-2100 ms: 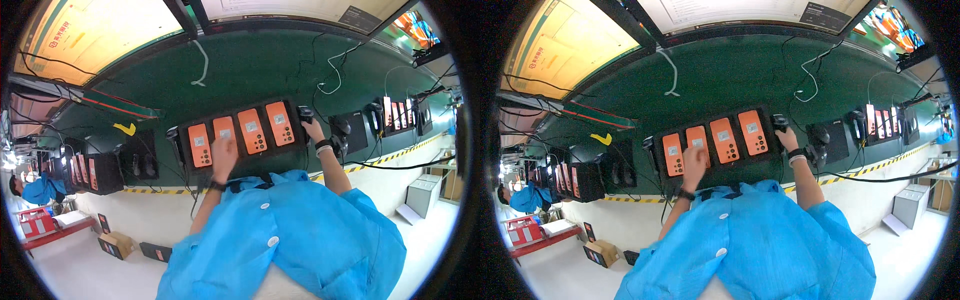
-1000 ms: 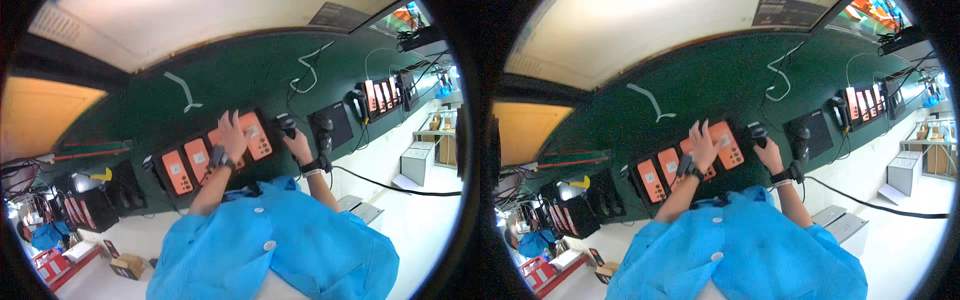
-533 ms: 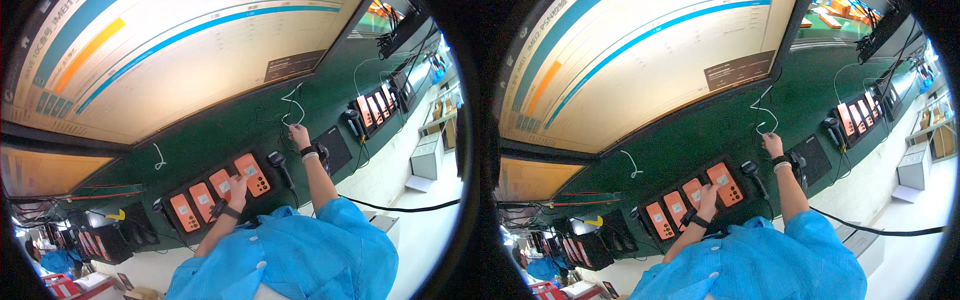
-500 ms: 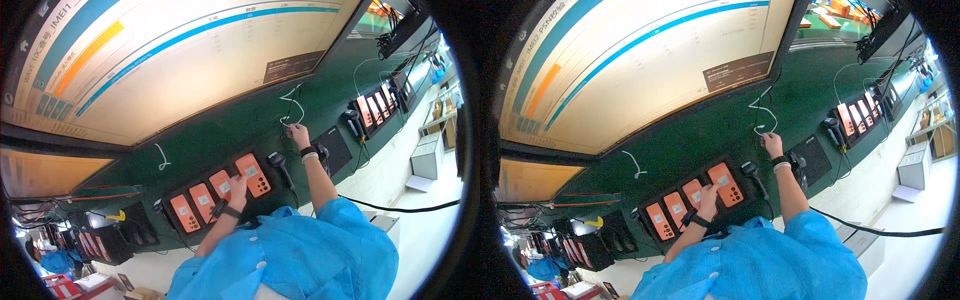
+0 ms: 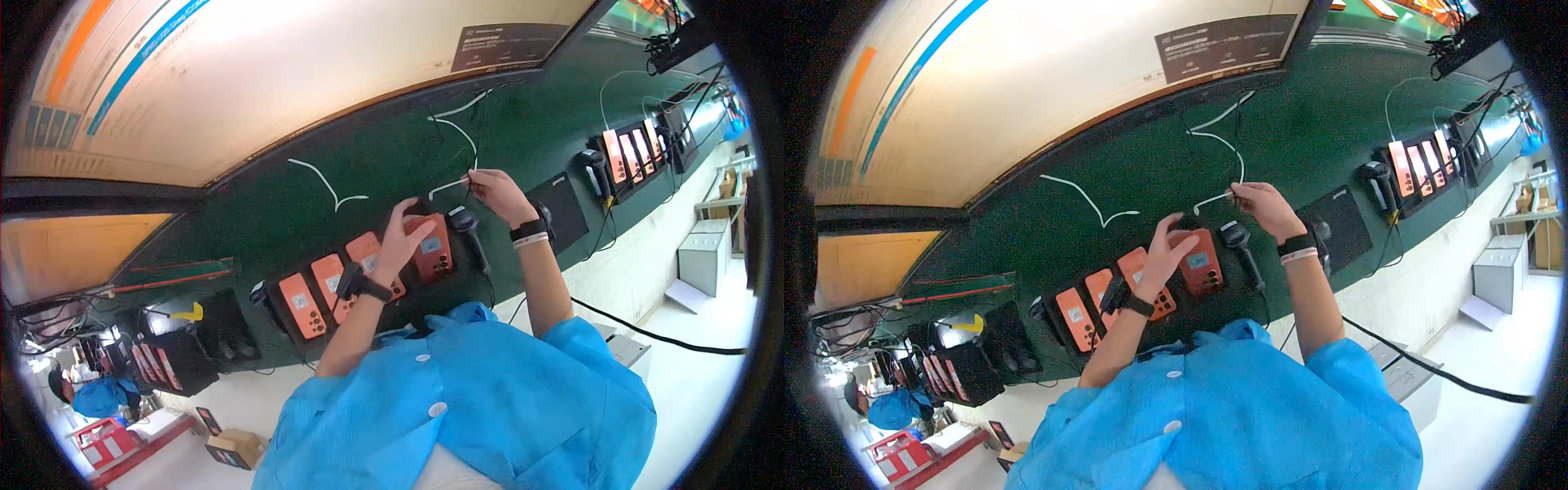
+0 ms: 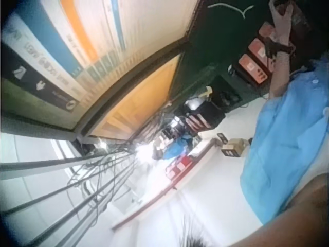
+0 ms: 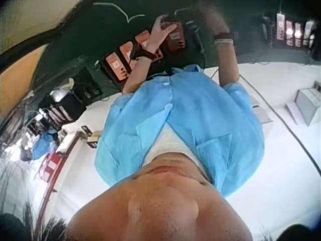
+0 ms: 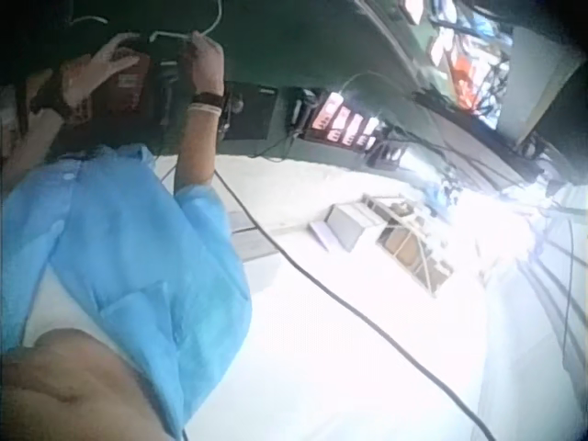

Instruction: Testing handheld electronic devices by connecting cables and using a barcode scanner at a manufacturing workstation.

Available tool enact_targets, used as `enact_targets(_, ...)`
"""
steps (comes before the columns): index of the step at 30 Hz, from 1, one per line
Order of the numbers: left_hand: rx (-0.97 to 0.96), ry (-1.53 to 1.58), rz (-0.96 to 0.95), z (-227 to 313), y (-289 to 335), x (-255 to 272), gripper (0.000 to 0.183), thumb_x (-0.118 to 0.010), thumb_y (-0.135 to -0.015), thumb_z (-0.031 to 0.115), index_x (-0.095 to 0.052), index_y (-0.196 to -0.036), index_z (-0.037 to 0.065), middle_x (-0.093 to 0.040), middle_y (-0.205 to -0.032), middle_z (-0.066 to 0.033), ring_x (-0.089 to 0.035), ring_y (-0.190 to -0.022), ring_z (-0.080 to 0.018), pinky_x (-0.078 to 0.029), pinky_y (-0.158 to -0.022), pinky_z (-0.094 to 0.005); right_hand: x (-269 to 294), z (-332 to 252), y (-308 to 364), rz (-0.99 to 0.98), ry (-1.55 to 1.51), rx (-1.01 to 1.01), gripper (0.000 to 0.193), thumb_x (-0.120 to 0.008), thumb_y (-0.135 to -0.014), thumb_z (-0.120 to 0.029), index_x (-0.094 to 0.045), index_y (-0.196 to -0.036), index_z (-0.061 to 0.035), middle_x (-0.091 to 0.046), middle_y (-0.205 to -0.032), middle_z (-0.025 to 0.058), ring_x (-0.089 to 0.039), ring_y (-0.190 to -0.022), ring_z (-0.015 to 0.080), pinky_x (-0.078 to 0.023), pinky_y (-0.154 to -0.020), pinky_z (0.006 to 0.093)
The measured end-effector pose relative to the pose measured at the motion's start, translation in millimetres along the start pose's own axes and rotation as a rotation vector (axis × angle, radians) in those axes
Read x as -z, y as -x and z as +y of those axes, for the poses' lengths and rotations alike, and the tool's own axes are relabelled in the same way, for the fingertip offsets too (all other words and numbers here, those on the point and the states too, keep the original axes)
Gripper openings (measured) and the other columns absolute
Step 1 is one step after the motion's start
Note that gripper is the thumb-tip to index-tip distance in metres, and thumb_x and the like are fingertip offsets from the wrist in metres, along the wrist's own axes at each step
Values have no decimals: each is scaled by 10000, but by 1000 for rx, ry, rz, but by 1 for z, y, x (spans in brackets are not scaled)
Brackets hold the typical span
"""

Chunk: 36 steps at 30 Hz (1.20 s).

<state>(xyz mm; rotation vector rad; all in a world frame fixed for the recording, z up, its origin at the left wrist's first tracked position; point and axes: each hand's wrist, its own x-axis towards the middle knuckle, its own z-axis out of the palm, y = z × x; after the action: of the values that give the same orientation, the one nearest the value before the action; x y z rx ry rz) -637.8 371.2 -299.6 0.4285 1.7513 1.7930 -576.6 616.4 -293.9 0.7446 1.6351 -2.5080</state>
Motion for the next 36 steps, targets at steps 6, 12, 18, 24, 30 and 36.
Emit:
enact_targets(6,-43,-289,13,-1,-4,-7,297,-588,-924,229,-631,-1091,-13,-687,-879,-111,-630,-749,-145,-482,-698,-268,-27,-4,17,-3,-34,-76,258,-585,-924,-250,-662,-974,-9,-661,-878,29,-583,-801,110,-438,-745,253)
enact_targets(12,-21,-271,95,4,19,-5,280,-543,-950,228,-634,-1058,-14,-671,-922,-124,-622,-842,-147,-467,-730,-261,-78,-3,87,262,696,344,249,-639,-865,-157,-643,-1056,4,-651,-978,167,-642,-893,236,-501,-755,315)
enact_targets(18,-174,-375,43,-1,43,-7,275,-549,-939,215,-616,-1074,-15,-669,-937,-143,-640,-791,-205,-484,-694,-299,-101,19,69,-32,746,553,204,-634,-854,-119,-670,-992,26,-659,-970,152,-631,-911,276,-497,-805,331)
enact_targets(24,-227,-264,-13,1,62,-7,260,-596,-896,189,-596,-1068,-7,-665,-929,-168,-670,-814,-243,-503,-698,-323,-103,8,79,-61,490,191,182,-642,-849,-98,-683,-957,42,-674,-866,115,-644,-743,181,-511,-698,290)
enact_targets(30,-173,-426,-53,5,69,-3,262,-606,-872,144,-584,-1086,-6,-670,-909,-182,-686,-810,-264,-516,-684,-332,-112,22,87,-53,553,361,185,-637,-840,-82,-685,-969,41,-682,-890,121,-653,-771,174,-507,-701,273)
enact_targets(36,-118,-362,-63,6,74,-5,257,-596,-894,144,-582,-1115,15,-670,-1017,-150,-660,-939,-248,-505,-776,-322,-123,27,98,3,628,453,183,-635,-834,-80,-686,-976,24,-675,-921,128,-655,-857,217,-504,-739,286)
